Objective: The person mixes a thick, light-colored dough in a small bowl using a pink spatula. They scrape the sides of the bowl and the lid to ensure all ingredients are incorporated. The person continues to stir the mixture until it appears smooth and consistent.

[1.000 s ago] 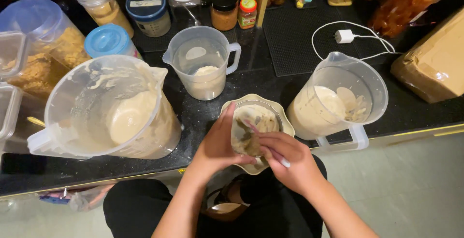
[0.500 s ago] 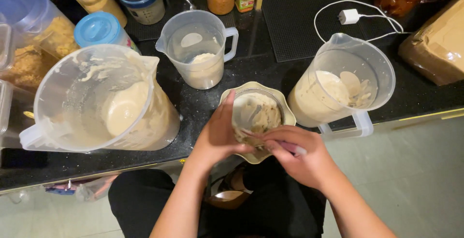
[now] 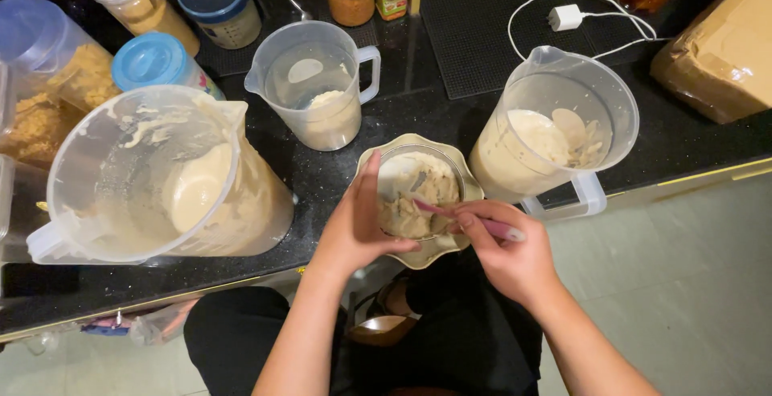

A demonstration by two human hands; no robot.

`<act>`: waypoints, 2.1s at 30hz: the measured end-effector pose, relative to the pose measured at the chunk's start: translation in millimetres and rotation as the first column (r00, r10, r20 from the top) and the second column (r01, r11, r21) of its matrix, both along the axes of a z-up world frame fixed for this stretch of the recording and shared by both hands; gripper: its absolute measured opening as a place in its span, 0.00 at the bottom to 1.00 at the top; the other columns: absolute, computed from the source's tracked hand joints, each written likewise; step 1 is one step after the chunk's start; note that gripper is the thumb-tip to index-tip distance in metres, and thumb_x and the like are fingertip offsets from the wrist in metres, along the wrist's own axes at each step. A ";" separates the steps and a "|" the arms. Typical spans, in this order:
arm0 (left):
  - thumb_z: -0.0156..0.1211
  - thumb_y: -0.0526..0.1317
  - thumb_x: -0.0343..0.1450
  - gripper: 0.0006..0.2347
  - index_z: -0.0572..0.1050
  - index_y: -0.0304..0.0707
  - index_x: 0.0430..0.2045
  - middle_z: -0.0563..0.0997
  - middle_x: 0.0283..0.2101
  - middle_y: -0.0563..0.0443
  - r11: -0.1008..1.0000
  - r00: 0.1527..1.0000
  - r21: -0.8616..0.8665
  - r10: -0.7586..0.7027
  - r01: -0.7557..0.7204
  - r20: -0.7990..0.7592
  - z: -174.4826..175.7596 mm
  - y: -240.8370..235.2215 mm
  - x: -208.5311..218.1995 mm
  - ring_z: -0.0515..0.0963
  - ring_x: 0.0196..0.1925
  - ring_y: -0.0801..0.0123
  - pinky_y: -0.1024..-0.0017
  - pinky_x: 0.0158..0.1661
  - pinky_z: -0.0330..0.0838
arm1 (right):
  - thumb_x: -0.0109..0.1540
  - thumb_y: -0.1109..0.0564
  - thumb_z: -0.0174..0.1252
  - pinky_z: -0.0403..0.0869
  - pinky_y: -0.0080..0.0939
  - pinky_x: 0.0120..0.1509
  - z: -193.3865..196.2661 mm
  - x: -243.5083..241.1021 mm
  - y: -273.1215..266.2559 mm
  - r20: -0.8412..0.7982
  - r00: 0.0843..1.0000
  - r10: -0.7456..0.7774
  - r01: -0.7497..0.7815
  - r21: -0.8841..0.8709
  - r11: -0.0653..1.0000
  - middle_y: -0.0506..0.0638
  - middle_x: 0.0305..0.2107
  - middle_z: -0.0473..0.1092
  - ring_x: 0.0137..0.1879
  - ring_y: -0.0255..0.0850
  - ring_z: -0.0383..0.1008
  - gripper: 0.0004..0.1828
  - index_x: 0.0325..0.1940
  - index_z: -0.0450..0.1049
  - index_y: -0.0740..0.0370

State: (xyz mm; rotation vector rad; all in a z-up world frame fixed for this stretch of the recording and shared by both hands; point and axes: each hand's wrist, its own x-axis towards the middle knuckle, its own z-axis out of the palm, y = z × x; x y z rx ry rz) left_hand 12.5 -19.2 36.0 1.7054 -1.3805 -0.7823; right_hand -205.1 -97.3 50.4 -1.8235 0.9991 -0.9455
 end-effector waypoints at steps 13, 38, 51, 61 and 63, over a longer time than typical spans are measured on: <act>0.85 0.48 0.47 0.61 0.46 0.33 0.74 0.57 0.71 0.20 1.000 1.000 0.002 0.016 -0.016 0.012 1.0 1.2 -1.5 0.58 0.74 0.32 0.47 0.70 0.54 | 0.59 0.64 0.67 0.79 0.45 0.51 6.0 -2.5 -2.4 0.066 0.998 0.002 0.014 -0.235 0.972 0.52 0.32 0.82 0.43 0.49 0.84 0.03 0.34 0.84 0.59; 0.84 0.53 0.47 0.62 0.45 0.28 0.73 0.54 0.73 0.22 1.000 0.999 -0.021 -0.009 0.010 0.034 -8.8 -0.2 0.8 0.56 0.74 0.32 0.48 0.72 0.52 | 0.59 0.65 0.65 0.79 0.50 0.49 16.1 -0.4 10.2 0.016 0.987 0.162 -0.144 -0.376 0.915 0.55 0.32 0.80 0.42 0.54 0.84 0.02 0.34 0.82 0.64; 0.82 0.56 0.47 0.63 0.45 0.27 0.73 0.53 0.74 0.23 1.000 0.998 0.002 -0.020 0.020 0.067 -10.4 0.8 2.1 0.56 0.75 0.36 0.52 0.73 0.50 | 0.62 0.66 0.64 0.79 0.50 0.50 12.3 -0.1 3.1 0.024 0.995 0.096 -0.074 -0.461 0.884 0.57 0.36 0.80 0.44 0.55 0.83 0.02 0.38 0.81 0.65; 0.82 0.55 0.47 0.63 0.44 0.27 0.73 0.52 0.74 0.23 1.000 0.997 0.002 -0.026 0.026 0.074 -14.1 -0.6 3.3 0.55 0.76 0.36 0.52 0.73 0.50 | 0.61 0.64 0.63 0.79 0.53 0.47 7.0 5.2 4.1 -0.078 0.982 0.174 -0.190 -0.432 0.882 0.57 0.35 0.80 0.43 0.57 0.82 0.04 0.39 0.82 0.64; 0.81 0.54 0.48 0.62 0.44 0.26 0.73 0.52 0.74 0.22 0.999 0.997 0.003 -0.033 0.033 0.076 -14.1 -0.1 3.2 0.55 0.76 0.35 0.52 0.73 0.50 | 0.61 0.64 0.62 0.80 0.50 0.46 19.2 10.2 15.6 -0.029 0.957 0.289 -0.278 -0.374 0.885 0.55 0.34 0.81 0.40 0.56 0.83 0.03 0.36 0.82 0.62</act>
